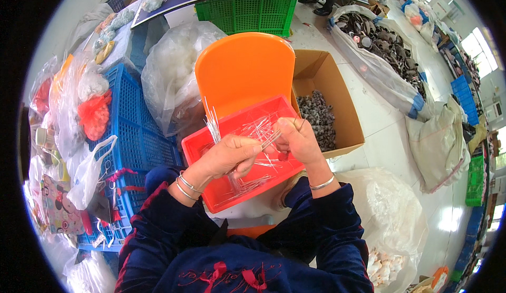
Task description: The person sits on the floor and repeatedly picks up thin metal rods from a red tray, separates them, and places them into a cardboard box. The hands handle the rods one at a time or in small groups throughout the clip.
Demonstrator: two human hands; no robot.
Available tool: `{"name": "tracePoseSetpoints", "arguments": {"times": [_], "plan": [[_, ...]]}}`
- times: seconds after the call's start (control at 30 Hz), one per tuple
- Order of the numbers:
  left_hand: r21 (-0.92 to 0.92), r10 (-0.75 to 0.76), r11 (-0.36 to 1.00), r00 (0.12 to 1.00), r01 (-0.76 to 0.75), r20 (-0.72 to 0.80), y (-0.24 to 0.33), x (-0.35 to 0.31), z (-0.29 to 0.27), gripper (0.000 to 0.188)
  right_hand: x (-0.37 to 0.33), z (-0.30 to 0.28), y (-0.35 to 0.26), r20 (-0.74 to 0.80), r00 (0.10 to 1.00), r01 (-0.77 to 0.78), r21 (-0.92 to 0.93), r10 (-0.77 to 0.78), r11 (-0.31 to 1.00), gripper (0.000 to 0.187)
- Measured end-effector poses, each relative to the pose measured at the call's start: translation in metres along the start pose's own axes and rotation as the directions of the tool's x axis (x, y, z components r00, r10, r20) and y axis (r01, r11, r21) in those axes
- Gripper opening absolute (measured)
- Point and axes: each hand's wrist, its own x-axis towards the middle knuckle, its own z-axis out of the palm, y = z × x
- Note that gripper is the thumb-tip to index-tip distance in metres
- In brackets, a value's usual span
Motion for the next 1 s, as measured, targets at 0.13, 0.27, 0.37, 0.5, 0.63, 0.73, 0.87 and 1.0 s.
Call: {"name": "tracePoseSetpoints", "arguments": {"times": [0.13, 0.27, 0.37, 0.5, 0.63, 0.73, 0.87, 1.0], "plan": [[-0.009, -0.061, 0.998, 0.990, 0.060, -0.129, -0.002, 0.001, 0.003, 0.034, 0.001, 0.005, 0.002, 0.007, 0.998, -0.057, -0.196, 0.059, 0.979, 0.034], [0.093, -0.079, 0.991, 0.981, 0.097, -0.179, -0.007, 0.005, -0.003, 0.032, 0.005, 0.012, 0.008, 0.114, 0.991, -0.022, -0.376, 0.069, 0.926, 0.032], [0.209, -0.033, 0.975, 0.976, 0.079, -0.216, -0.010, 0.005, -0.006, 0.032, 0.007, 0.017, 0.008, 0.133, 0.988, -0.015, -0.414, 0.077, 0.910, 0.032], [0.289, 0.044, 0.956, 0.954, 0.045, -0.296, -0.009, 0.005, -0.006, 0.030, 0.007, 0.022, 0.001, -0.017, 0.981, -0.185, -0.394, 0.194, 0.900, 0.033], [0.237, 0.139, 0.970, 0.933, -0.061, -0.332, -0.005, 0.003, -0.002, 0.028, 0.009, 0.001, 0.005, -0.036, 0.970, -0.239, -0.328, 0.241, 0.914, 0.032], [0.184, 0.152, 0.978, 0.945, -0.101, -0.291, -0.008, 0.004, -0.007, 0.028, 0.011, 0.000, 0.006, -0.143, 0.982, -0.182, -0.495, 0.127, 0.849, 0.029], [0.132, 0.118, 0.988, 0.945, -0.080, -0.306, -0.003, 0.000, -0.006, 0.026, 0.010, 0.007, 0.007, -0.048, 0.997, 0.016, -0.589, -0.055, 0.808, 0.020], [0.080, 0.108, 0.993, 0.931, -0.085, -0.350, -0.002, -0.003, -0.008, 0.023, 0.001, 0.025, -0.015, -0.074, 0.996, -0.071, -0.436, 0.042, 0.897, 0.015]]}}
